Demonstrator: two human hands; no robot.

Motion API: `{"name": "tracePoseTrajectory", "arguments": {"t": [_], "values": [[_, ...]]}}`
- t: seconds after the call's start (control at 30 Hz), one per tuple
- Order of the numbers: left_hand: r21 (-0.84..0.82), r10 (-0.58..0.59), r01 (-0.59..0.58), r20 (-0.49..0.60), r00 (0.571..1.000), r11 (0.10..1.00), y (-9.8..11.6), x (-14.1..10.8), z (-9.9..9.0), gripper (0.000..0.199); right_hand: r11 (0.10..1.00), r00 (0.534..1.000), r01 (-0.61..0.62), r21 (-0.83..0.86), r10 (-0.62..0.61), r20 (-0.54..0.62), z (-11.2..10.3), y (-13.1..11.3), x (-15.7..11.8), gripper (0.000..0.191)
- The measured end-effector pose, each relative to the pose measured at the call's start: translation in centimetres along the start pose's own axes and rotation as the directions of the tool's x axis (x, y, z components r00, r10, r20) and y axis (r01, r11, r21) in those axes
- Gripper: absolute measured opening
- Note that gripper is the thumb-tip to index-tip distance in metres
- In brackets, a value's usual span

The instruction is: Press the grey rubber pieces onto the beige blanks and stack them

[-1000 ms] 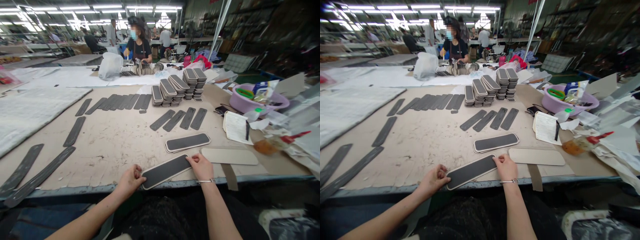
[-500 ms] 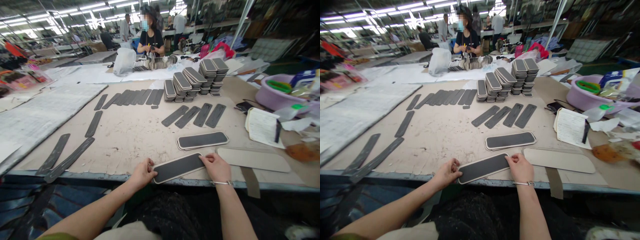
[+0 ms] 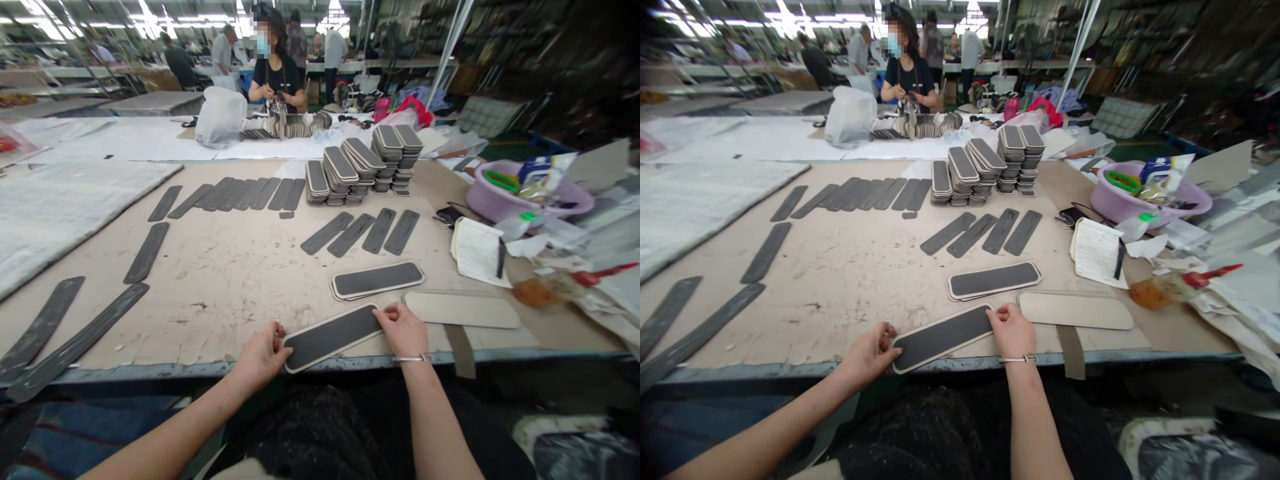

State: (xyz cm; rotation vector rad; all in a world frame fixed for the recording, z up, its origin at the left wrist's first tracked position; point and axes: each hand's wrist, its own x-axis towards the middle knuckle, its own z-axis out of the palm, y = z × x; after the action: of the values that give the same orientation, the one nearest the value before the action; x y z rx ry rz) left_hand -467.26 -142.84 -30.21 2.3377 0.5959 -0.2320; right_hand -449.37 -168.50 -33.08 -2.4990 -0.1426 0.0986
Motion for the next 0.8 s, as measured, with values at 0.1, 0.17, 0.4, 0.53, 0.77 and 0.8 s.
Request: {"name": "tracePoseTrajectory", "arguments": {"t": [0.1, 0.17, 0.4, 0.53, 0.77, 0.8], "values": [[0.025, 0.004, -0.004, 0.003, 1.0, 1.0, 0.0, 0.1, 0.0, 0.023, 1.0, 1.0, 0.008, -0.016, -0.008, -0.009, 0.1, -0.1, -0.1, 0.027], [0.04, 0.001, -0.001, 0.006, 1.0, 0.999, 0.1, 0.2, 0.0, 0.024, 1.0, 1.0, 0.009, -0.025, -0.009, -0.007, 0.1, -0.2, -0.3, 0.026], [0.086, 0.004, -0.007, 0.031, 1.0, 0.996, 0.0, 0.5, -0.1, 0.022, 0.988, 0.955, 0.146, -0.053, -0.155, -0.252, -0.1, -0.5, -1.5, 0.036], [0.126, 0.018, -0.022, 0.039, 0.999, 0.992, 0.0, 0.4, -0.1, 0.02, 0.831, 0.817, 0.553, -0.065, -0.556, -0.156, 0.3, -3.4, -5.1, 0.042], [0.133, 0.037, -0.042, 0.043, 0.998, 0.99, 0.1, 0.3, 0.0, 0.021, 0.536, 0.47, 0.835, 0.122, -0.812, 0.346, 3.4, -7.3, -9.6, 0.067], [0.13, 0.031, -0.037, 0.052, 0.998, 0.991, 0.1, 0.3, 0.0, 0.021, 0.563, 0.501, 0.821, 0.094, -0.789, 0.355, 3.4, -6.7, -9.0, 0.066]]}}
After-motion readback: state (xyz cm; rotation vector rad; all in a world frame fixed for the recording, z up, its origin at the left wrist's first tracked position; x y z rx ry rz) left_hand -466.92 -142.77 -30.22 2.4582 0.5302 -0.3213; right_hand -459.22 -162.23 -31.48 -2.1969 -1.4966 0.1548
